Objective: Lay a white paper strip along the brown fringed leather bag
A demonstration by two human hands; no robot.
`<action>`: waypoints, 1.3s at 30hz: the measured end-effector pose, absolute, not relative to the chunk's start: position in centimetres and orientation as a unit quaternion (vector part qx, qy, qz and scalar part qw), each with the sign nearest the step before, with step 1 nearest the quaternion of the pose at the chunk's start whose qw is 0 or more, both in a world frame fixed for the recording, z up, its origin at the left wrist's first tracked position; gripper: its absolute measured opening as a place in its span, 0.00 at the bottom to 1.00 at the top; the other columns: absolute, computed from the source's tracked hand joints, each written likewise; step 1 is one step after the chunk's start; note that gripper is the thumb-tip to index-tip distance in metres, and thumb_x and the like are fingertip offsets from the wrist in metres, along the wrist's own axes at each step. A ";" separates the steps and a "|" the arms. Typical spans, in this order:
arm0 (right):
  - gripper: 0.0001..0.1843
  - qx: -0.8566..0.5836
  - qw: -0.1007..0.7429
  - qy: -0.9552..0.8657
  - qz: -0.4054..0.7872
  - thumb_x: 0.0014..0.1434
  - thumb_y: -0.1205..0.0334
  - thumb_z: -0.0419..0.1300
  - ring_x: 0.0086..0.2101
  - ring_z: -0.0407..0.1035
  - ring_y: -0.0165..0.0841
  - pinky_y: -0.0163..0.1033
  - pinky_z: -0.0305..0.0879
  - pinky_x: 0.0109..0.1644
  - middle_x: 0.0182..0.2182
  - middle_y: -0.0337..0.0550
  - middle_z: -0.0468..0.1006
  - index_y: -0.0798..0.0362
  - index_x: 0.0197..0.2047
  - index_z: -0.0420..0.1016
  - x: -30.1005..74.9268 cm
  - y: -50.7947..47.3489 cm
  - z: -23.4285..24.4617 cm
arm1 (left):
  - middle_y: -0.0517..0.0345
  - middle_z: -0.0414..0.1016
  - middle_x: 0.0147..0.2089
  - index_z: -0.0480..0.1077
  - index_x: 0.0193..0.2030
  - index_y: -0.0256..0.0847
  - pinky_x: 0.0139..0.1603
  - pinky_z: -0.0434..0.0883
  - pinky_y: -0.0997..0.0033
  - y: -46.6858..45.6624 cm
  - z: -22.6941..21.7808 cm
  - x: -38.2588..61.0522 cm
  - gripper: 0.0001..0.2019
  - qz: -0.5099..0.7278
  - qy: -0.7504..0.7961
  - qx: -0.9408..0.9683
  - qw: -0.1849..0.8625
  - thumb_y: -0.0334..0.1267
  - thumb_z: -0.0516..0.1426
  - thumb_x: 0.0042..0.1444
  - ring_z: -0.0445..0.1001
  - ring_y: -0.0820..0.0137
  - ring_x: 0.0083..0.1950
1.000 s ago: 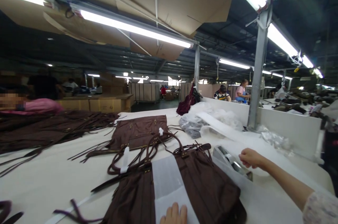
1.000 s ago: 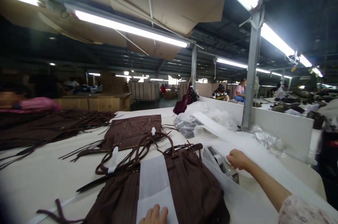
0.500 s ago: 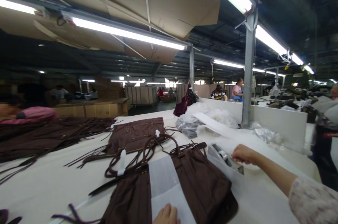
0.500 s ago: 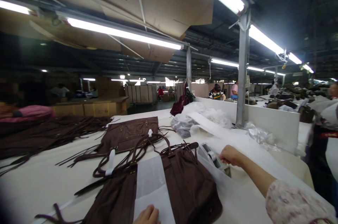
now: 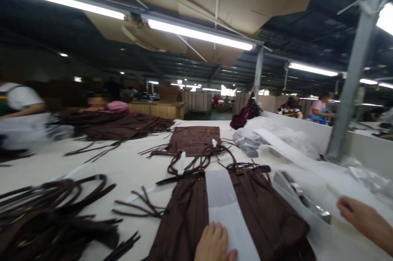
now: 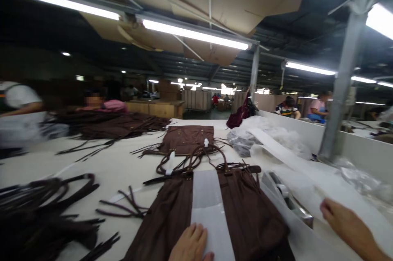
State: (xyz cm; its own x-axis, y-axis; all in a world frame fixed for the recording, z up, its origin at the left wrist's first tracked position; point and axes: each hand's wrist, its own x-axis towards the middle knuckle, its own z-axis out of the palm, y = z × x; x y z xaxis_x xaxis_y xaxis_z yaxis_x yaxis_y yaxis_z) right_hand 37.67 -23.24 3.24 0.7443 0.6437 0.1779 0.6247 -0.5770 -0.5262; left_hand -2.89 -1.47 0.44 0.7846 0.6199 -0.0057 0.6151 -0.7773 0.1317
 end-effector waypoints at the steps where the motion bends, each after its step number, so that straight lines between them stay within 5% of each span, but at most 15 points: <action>1: 0.10 -0.872 0.312 -0.376 -0.041 0.52 0.51 0.56 0.31 0.70 0.43 0.46 0.61 0.35 0.30 0.50 0.77 0.47 0.30 0.73 37.3 -22.1 5.0 | 0.40 0.61 0.65 0.62 0.63 0.31 0.69 0.52 0.52 -1.6 0.4 -3.0 0.27 0.024 0.327 0.942 0.078 0.45 0.49 0.61 0.55 0.51 0.67; 3: 0.16 -0.827 0.368 -0.424 -0.007 0.52 0.46 0.58 0.35 0.71 0.43 0.43 0.62 0.34 0.33 0.49 0.78 0.46 0.38 0.74 34.1 -18.7 8.7 | 0.37 0.61 0.65 0.62 0.63 0.29 0.69 0.50 0.47 -1.7 0.5 -3.0 0.29 0.026 0.331 0.938 0.099 0.48 0.51 0.60 0.54 0.47 0.67; 6: 0.20 -0.688 0.483 -0.473 0.265 0.52 0.43 0.61 0.33 0.71 0.37 0.34 0.54 0.23 0.33 0.46 0.77 0.49 0.39 0.73 24.5 -12.3 11.6 | 0.36 0.60 0.65 0.62 0.62 0.29 0.68 0.49 0.43 -1.6 0.6 -3.0 0.30 0.027 0.331 0.936 0.116 0.49 0.51 0.60 0.54 0.44 0.67; 9: 0.18 -0.554 0.503 -0.443 0.493 0.50 0.47 0.65 0.29 0.68 0.29 0.29 0.47 0.22 0.31 0.41 0.76 0.52 0.38 0.71 15.2 -6.2 9.3 | 0.35 0.59 0.65 0.62 0.62 0.29 0.68 0.50 0.43 -1.4 0.1 -2.8 0.31 0.015 0.326 0.936 0.134 0.50 0.53 0.58 0.53 0.44 0.67; 11: 0.19 -0.550 0.488 -0.417 0.534 0.48 0.49 0.65 0.30 0.68 0.27 0.27 0.46 0.22 0.32 0.40 0.76 0.53 0.37 0.70 11.8 -2.7 5.9 | 0.34 0.58 0.66 0.61 0.63 0.29 0.67 0.50 0.41 -1.1 -1.1 -2.4 0.33 0.007 0.327 0.934 0.142 0.53 0.54 0.57 0.52 0.43 0.67; 18: 0.17 -0.619 0.447 -0.433 0.479 0.46 0.49 0.59 0.20 0.60 0.24 0.28 0.40 0.18 0.23 0.37 0.72 0.55 0.32 0.68 11.7 3.5 -2.0 | 0.38 0.67 0.60 0.67 0.60 0.36 0.63 0.56 0.35 0.9 -6.6 -0.1 0.21 0.009 0.340 0.933 0.121 0.32 0.45 0.62 0.57 0.44 0.66; 22: 0.18 -0.615 0.437 -0.460 0.470 0.49 0.47 0.58 0.22 0.62 0.25 0.28 0.42 0.18 0.25 0.38 0.74 0.54 0.33 0.67 12.2 3.7 -2.7 | 0.45 0.71 0.56 0.73 0.53 0.42 0.67 0.51 0.38 1.6 -5.5 -0.6 0.17 0.052 0.296 0.945 0.126 0.35 0.48 0.63 0.51 0.46 0.68; 29: 0.15 -0.620 0.420 -0.529 0.400 0.54 0.50 0.54 0.24 0.66 0.30 0.32 0.51 0.21 0.23 0.39 0.74 0.54 0.34 0.69 12.6 4.2 -3.6 | 0.42 0.64 0.62 0.70 0.48 0.36 0.64 0.60 0.48 1.8 -5.3 -1.3 0.14 0.080 0.252 0.961 0.081 0.32 0.47 0.61 0.63 0.50 0.62; 35: 0.07 -0.622 0.398 -0.628 0.246 0.52 0.58 0.59 0.38 0.68 0.36 0.39 0.62 0.46 0.34 0.41 0.75 0.51 0.32 0.74 13.5 4.9 -3.1 | 0.47 0.67 0.59 0.70 0.48 0.41 0.62 0.65 0.50 2.3 -9.1 -1.0 0.14 0.135 0.255 0.957 0.038 0.33 0.45 0.63 0.66 0.55 0.61; 39: 0.11 -0.677 0.381 -0.610 0.155 0.48 0.61 0.62 0.36 0.66 0.36 0.40 0.61 0.45 0.36 0.41 0.71 0.51 0.37 0.69 14.3 6.2 -4.1 | 0.49 0.70 0.56 0.71 0.46 0.44 0.57 0.70 0.52 2.7 -10.4 -0.9 0.16 0.195 0.238 0.952 0.009 0.37 0.43 0.66 0.71 0.57 0.56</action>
State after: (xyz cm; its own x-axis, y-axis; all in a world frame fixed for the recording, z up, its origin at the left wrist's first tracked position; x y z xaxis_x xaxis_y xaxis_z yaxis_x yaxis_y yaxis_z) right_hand 14.32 6.24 -4.10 0.2063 0.9449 0.2542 0.7081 0.0351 -0.7052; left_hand -0.86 2.66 -10.37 0.8113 0.4559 0.3661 0.4487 -0.8869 0.1100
